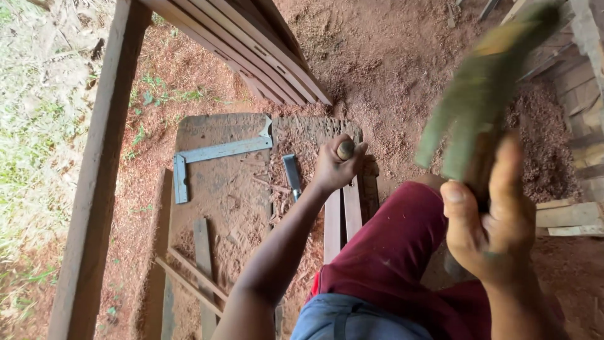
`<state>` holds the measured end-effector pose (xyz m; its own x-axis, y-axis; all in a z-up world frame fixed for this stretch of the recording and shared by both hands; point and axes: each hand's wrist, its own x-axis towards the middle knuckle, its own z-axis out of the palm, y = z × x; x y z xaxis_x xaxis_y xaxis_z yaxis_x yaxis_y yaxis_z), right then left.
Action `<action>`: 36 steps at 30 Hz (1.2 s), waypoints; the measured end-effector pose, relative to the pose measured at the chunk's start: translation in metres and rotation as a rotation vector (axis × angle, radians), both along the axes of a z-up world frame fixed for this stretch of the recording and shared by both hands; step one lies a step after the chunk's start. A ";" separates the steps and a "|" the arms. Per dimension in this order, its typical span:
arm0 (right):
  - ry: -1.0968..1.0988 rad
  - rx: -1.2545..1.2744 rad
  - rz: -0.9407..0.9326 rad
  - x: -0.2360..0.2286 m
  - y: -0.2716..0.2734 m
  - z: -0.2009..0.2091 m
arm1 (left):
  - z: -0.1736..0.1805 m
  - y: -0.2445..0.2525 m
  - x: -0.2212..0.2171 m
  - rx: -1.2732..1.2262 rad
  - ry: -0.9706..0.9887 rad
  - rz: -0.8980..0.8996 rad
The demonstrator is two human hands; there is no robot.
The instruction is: Chiseling a mortise into a wooden beam using a hammer and chisel.
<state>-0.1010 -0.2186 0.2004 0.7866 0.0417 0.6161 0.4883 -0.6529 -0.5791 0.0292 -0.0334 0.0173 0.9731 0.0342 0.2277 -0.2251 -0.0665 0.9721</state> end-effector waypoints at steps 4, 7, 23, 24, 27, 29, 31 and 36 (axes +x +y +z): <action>0.026 -0.134 0.022 0.008 0.026 -0.051 | 0.000 0.006 0.001 0.007 -0.027 -0.002; 0.436 -0.416 0.099 0.004 0.024 -0.081 | 0.020 0.011 -0.011 0.202 -0.217 -0.245; 0.868 -0.019 -0.225 0.034 -0.026 -0.104 | 0.038 0.005 -0.001 -0.154 -0.119 -0.147; 0.850 0.002 -0.214 0.032 -0.024 -0.105 | 0.035 0.009 -0.012 -0.103 -0.264 -0.065; 0.886 -0.023 -0.214 0.032 -0.009 -0.091 | 0.039 0.029 -0.006 -0.179 -0.230 0.112; 0.897 -0.065 -0.214 0.031 -0.018 -0.110 | 0.015 0.038 -0.002 -0.241 -0.218 0.133; 0.923 -0.102 -0.222 0.027 -0.022 -0.121 | -0.007 0.043 -0.005 -0.299 -0.190 0.148; 0.915 -0.126 -0.200 0.027 -0.019 -0.116 | -0.026 0.047 -0.011 -0.376 -0.222 0.144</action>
<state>-0.0741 -0.2376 0.0844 0.9620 -0.1226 -0.2438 -0.2492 -0.7589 -0.6016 0.0186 0.0139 -0.0090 0.8816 0.2853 0.3761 -0.4449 0.2358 0.8640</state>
